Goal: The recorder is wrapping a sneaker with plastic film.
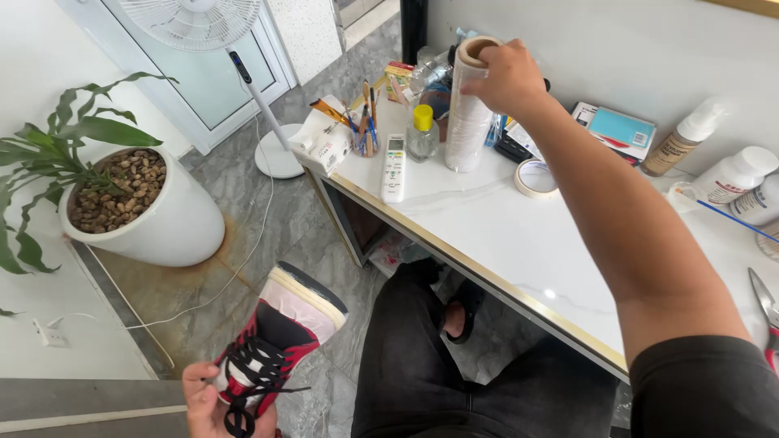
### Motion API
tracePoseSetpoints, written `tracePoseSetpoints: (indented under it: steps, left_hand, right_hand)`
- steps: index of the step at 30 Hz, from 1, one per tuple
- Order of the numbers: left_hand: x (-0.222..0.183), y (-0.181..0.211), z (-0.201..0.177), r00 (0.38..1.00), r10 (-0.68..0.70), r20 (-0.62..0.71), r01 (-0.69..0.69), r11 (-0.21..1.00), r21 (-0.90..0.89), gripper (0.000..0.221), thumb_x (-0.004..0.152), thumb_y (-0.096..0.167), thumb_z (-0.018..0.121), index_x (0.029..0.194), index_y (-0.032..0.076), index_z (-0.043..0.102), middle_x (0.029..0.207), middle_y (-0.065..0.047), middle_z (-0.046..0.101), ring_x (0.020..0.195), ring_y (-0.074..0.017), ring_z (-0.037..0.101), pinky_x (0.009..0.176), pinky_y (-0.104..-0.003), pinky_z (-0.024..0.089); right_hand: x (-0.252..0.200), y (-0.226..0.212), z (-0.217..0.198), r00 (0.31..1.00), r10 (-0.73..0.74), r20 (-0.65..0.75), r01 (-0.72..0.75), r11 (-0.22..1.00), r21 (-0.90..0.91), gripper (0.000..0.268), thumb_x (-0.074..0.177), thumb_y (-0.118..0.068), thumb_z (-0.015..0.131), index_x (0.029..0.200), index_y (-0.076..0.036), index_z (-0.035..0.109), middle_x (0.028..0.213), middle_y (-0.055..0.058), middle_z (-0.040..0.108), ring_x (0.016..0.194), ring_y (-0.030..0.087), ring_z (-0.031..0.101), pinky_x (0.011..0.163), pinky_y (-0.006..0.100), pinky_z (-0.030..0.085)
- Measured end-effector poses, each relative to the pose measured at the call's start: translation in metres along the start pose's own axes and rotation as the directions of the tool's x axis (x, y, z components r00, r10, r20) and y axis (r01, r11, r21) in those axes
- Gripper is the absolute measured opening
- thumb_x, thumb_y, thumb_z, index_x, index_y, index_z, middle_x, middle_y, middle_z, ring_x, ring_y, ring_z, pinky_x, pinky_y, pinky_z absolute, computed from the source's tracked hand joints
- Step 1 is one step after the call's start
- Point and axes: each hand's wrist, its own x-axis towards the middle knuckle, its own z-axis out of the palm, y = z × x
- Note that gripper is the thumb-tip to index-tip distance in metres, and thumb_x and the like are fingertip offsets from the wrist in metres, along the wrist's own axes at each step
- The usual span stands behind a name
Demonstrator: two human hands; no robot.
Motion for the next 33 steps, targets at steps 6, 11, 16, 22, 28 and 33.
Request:
tracePoseSetpoints:
  steps: [6, 11, 16, 22, 28, 33]
  left_hand:
    - [0.021, 0.004, -0.098, 0.973, -0.229, 0.038, 0.219, 0.960, 0.172, 0.039, 0.091, 0.021, 0.054, 0.124, 0.002, 0.047, 0.120, -0.044, 0.064, 0.103, -0.0481, 0.066, 0.086, -0.056, 0.054]
    - [0.031, -0.015, 0.024, 0.976, -0.128, 0.175, 0.151, 0.981, -0.123, 0.025, 0.096, 0.016, 0.057, 0.110, -0.002, 0.049, 0.118, -0.037, 0.063, 0.112, -0.0472, 0.065, 0.101, -0.068, 0.053]
    - [0.046, -0.041, 0.089, 0.948, -0.210, 0.238, 0.242, 0.963, -0.115, 0.022, 0.093, 0.019, 0.057, 0.107, 0.002, 0.053, 0.114, -0.030, 0.063, 0.114, -0.0459, 0.066, 0.100, -0.066, 0.056]
    - [0.061, -0.076, 0.162, 0.937, 0.127, 0.325, -0.163, 0.983, 0.086, 0.011, 0.097, 0.017, 0.060, 0.087, 0.012, 0.058, 0.107, -0.010, 0.049, 0.108, -0.0202, 0.058, 0.101, -0.038, 0.054]
    - [0.040, -0.092, 0.216, 0.897, -0.034, 0.440, -0.074, 0.972, 0.225, 0.018, 0.097, 0.000, 0.070, 0.107, 0.005, 0.056, 0.103, -0.003, 0.049, 0.086, -0.0108, 0.054, 0.084, -0.022, 0.046]
    - [0.009, -0.119, 0.249, 0.776, -0.204, 0.597, 0.061, 0.966, 0.250, 0.028, 0.094, -0.004, 0.073, 0.112, 0.007, 0.054, 0.094, -0.001, 0.059, 0.074, -0.0050, 0.057, 0.069, -0.018, 0.046]
  right_hand:
    - [-0.059, 0.034, -0.033, 0.966, -0.157, -0.206, 0.183, 0.976, 0.116, 0.047, 0.078, -0.036, 0.092, 0.110, -0.006, 0.076, 0.112, 0.020, 0.063, 0.100, 0.035, 0.063, 0.086, 0.046, 0.052]
    - [-0.162, 0.068, -0.051, 0.967, 0.096, -0.238, 0.044, 0.852, 0.523, 0.035, 0.087, -0.024, 0.087, 0.108, 0.002, 0.074, 0.105, 0.012, 0.066, 0.091, 0.023, 0.066, 0.081, 0.036, 0.056]
    - [-0.270, 0.104, -0.031, 0.890, 0.447, -0.090, -0.068, 0.325, 0.943, 0.026, 0.089, -0.011, 0.078, 0.110, 0.003, 0.068, 0.101, 0.008, 0.070, 0.090, 0.017, 0.069, 0.081, 0.033, 0.059]
    - [-0.421, 0.138, 0.054, 0.751, 0.660, 0.028, -0.166, 0.148, 0.975, 0.020, 0.101, -0.009, 0.076, 0.103, 0.007, 0.064, 0.093, 0.010, 0.063, 0.082, 0.018, 0.059, 0.080, 0.035, 0.056]
    - [-0.514, 0.088, 0.134, 0.611, 0.742, 0.275, -0.247, -0.151, 0.957, 0.019, 0.090, -0.011, 0.073, 0.098, 0.004, 0.065, 0.092, 0.011, 0.069, 0.082, 0.020, 0.067, 0.076, 0.036, 0.057]
    - [-0.543, 0.100, 0.171, 0.671, 0.599, 0.438, -0.345, -0.270, 0.899, 0.022, 0.091, -0.015, 0.075, 0.099, 0.002, 0.065, 0.096, 0.010, 0.070, 0.089, 0.019, 0.067, 0.083, 0.035, 0.056]
